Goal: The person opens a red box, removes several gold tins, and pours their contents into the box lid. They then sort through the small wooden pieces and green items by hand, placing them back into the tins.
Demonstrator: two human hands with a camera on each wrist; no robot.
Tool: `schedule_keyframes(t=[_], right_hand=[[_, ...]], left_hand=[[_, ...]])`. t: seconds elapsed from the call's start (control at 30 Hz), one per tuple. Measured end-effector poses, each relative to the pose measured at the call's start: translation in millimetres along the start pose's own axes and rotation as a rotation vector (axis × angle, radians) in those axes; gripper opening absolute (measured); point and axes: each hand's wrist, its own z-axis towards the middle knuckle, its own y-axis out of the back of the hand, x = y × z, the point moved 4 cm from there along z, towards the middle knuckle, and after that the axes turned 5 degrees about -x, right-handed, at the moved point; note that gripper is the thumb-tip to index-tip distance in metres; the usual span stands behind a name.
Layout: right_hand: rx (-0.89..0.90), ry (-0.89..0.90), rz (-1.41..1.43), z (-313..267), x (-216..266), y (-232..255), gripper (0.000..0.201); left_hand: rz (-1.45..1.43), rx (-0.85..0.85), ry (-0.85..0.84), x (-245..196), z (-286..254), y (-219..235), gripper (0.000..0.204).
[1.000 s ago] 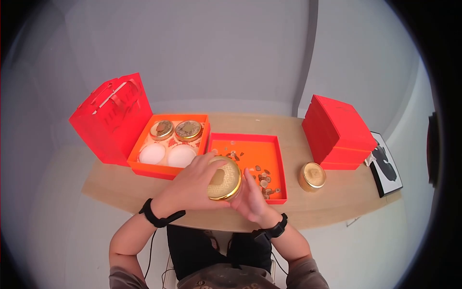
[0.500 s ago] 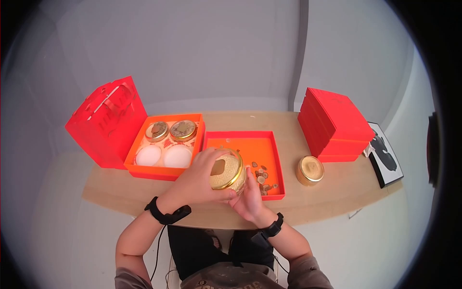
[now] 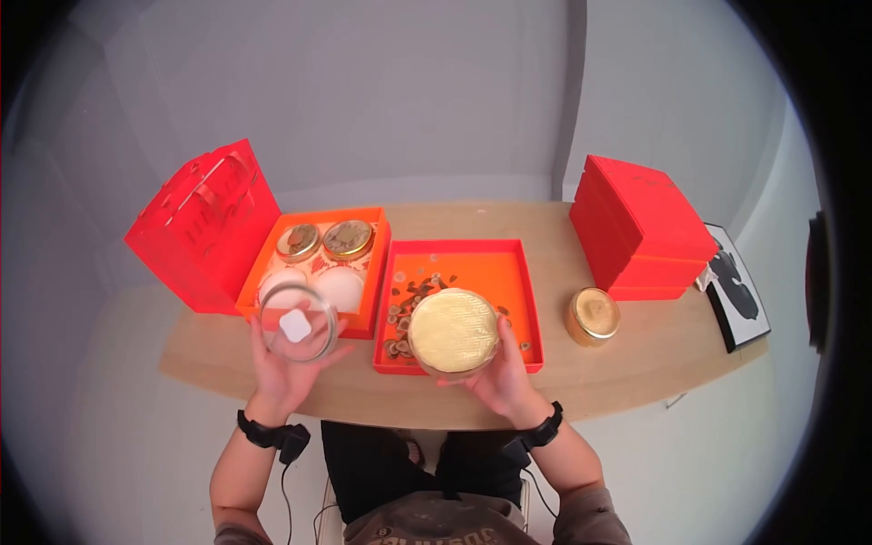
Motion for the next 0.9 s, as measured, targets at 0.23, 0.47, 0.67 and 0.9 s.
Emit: schedule_keyframes(t=[0.23, 0.47, 0.67, 0.9], right_hand=[[-0.043, 0.021, 0.041, -2, 10, 10, 0.076], [-0.089, 0.041, 0.020, 0, 16, 11, 0.074], [-0.137, 0.044, -0.004, 0, 18, 17, 0.074], [-0.143, 0.047, -0.003, -3, 19, 23, 0.073]], left_hand=[[-0.255, -0.262, 0.208, 28, -28, 101, 0.085], [0.173, -0.393, 0.256, 29, -26, 167, 0.058], [0.334, -0.426, 0.253, 20, -20, 180, 0.039], [0.484, -0.424, 0.237, 10, -14, 185, 0.032]])
